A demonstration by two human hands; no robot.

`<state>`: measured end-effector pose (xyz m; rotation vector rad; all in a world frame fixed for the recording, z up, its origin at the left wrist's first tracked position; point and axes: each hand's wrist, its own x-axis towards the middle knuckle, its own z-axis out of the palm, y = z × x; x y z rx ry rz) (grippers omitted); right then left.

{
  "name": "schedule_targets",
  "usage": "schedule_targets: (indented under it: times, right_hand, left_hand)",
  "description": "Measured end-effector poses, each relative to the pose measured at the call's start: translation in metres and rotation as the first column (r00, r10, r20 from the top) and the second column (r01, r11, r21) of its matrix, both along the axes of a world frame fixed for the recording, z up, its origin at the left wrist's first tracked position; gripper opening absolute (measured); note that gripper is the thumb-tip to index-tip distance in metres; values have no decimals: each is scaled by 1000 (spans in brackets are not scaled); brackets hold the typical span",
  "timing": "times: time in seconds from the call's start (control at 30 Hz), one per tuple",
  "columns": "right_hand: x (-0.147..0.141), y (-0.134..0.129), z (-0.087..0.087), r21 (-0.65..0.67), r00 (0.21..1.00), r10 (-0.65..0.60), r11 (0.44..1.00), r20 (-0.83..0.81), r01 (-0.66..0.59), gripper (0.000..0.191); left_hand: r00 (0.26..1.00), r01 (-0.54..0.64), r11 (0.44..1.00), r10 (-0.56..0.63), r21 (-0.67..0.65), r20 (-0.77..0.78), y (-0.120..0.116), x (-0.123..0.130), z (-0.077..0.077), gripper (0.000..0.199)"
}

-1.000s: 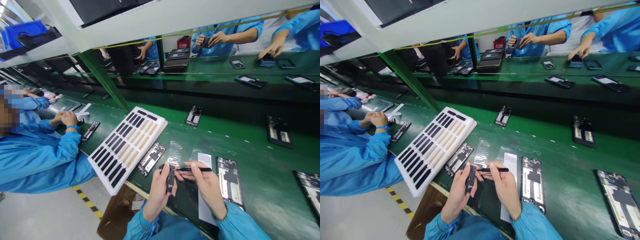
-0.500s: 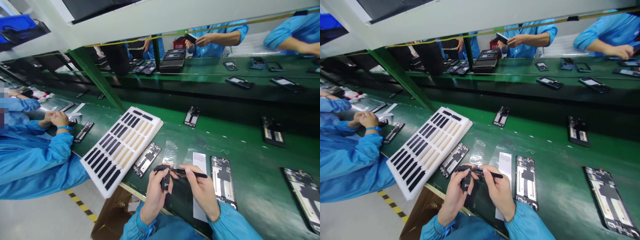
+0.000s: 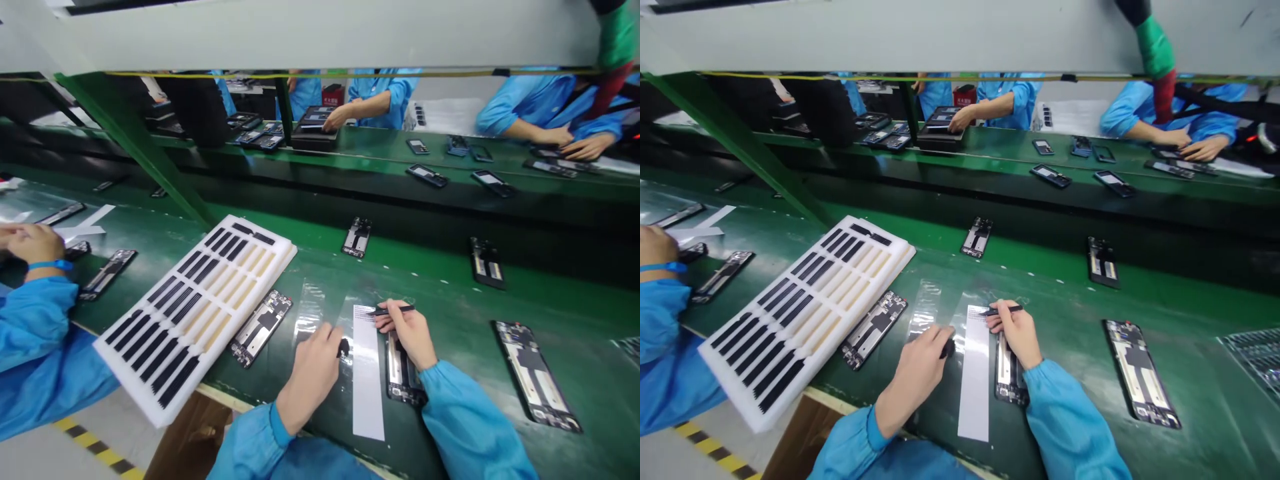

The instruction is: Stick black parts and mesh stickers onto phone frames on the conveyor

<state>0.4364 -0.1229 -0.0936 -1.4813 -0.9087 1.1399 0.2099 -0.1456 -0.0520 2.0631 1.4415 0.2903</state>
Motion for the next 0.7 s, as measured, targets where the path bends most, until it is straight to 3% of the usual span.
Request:
schedule_targets:
  times: [0.13,0.27,0.47,0.7]
  right_hand:
    - [2,-3,-7,-20,998,57,998,-11,-58,61]
    - [6,-3,-11,-17,998,65,998,-16,-65,60]
    - [7,-3,-12,-10,999,48,999,-14,-48,59]
    - [7,-4,-9,-7,1000,2,1000,-28,-2,56]
  left_hand:
    - [955,235,969,-216,71,-204,7,19,4,78]
    - [883,361,928,-309,91,-353,11,28,1,78]
    - [821,427,898,-335,106,-462,15,32,-4,78]
    - [816,447,884,-340,136,-468,16,31,-7,75]
